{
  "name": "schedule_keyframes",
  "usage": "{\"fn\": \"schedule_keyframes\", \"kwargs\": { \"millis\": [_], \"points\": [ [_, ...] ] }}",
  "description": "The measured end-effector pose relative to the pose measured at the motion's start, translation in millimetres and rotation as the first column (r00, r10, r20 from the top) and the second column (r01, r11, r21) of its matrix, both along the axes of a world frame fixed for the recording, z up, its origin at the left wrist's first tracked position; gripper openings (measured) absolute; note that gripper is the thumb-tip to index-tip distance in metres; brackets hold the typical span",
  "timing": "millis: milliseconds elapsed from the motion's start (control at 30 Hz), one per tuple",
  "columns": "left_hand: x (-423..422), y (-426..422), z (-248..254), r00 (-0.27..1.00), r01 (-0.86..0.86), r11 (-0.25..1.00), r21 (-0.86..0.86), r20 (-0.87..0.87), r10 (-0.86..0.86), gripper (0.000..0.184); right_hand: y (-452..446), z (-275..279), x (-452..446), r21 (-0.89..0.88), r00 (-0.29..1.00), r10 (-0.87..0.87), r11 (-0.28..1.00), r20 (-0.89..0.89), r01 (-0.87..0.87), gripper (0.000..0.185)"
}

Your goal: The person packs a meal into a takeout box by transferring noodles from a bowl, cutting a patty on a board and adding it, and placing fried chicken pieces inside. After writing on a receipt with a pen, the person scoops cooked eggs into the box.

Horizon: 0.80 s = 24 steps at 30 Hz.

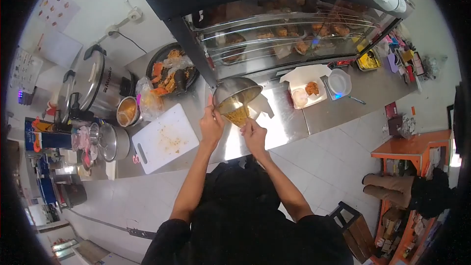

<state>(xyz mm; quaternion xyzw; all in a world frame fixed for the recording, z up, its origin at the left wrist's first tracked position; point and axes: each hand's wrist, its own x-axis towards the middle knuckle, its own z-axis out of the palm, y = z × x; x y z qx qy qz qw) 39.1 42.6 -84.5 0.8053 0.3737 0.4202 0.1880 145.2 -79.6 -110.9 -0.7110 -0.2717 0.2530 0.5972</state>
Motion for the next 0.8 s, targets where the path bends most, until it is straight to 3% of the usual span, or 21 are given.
{"fn": "schedule_keyframes", "kwargs": {
  "millis": [33, 100, 133, 200, 267, 367, 433, 567, 633, 733, 767, 800],
  "points": [
    [-0.4, -1.9, 1.2, 1.000, 0.002, 1.000, 0.007, -0.031, -0.001, 0.021, 0.1, -3.9, 3.5, -0.004, 1.000, 0.000, 1.000, 0.000, 0.000, 0.025],
    [-1.5, -4.9, -1.2, 0.998, 0.008, 1.000, 0.010, -0.062, -0.007, 0.022, 3.3, -13.0, 12.7, -0.111, 0.951, 0.181, 0.981, 0.249, -0.157, 0.021],
    [-2.0, -3.4, -4.0, 0.998, 0.014, 0.999, 0.034, -0.065, -0.012, 0.023, 0.1, -15.6, 18.2, -0.110, 0.952, 0.175, 0.982, 0.249, -0.152, 0.021],
    [-0.4, 7.2, -6.1, 0.998, 0.026, 0.997, 0.072, -0.060, -0.021, 0.024, -2.4, -17.1, 37.9, -0.128, 0.813, 0.144, 0.988, 0.564, -0.086, 0.020],
    [-3.0, 10.3, -9.1, 0.999, 0.052, 0.991, 0.122, -0.016, -0.051, 0.022, -2.2, -0.5, 56.0, 0.010, 0.748, -0.014, 1.000, 0.663, 0.010, 0.015],
    [-3.8, 8.2, 0.9, 0.996, 0.057, 0.993, 0.099, -0.066, -0.051, 0.016, -0.6, -5.2, 87.8, -0.078, 0.713, 0.076, 0.996, 0.697, -0.031, 0.019],
    [-2.1, 9.8, 1.0, 0.997, 0.065, 0.987, 0.146, -0.061, -0.056, 0.015, 0.9, -13.8, 99.4, -0.234, 0.599, 0.337, 0.941, 0.726, -0.246, 0.022],
    [-0.8, 21.2, -9.6, 0.995, 0.101, 0.966, 0.237, -0.010, -0.102, 0.017, -2.8, -8.4, 102.5, -0.067, 0.586, 0.214, 0.963, 0.782, -0.262, 0.026],
    [-1.7, 17.0, -8.0, 0.994, 0.112, 0.963, 0.245, -0.020, -0.110, 0.018, 0.3, -7.6, 102.9, -0.097, 0.593, 0.146, 0.989, 0.792, -0.114, 0.031],
    [-4.9, 16.3, -4.7, 0.992, 0.126, 0.952, 0.277, -0.038, -0.120, 0.018, -13.0, -27.7, 98.9, -0.193, 0.535, 0.296, 0.951, 0.791, -0.242, 0.036],
    [-0.2, 19.0, -4.8, 0.994, 0.111, 0.955, 0.276, -0.031, -0.107, 0.017, -23.3, -24.8, 96.7, -0.234, 0.567, 0.359, 0.930, 0.741, -0.283, 0.033],
    [3.3, 22.8, -5.0, 0.995, 0.100, 0.954, 0.281, -0.016, -0.099, 0.017, -24.6, -21.1, 94.9, -0.146, 0.555, 0.276, 0.952, 0.785, -0.268, 0.029]
  ]
}}
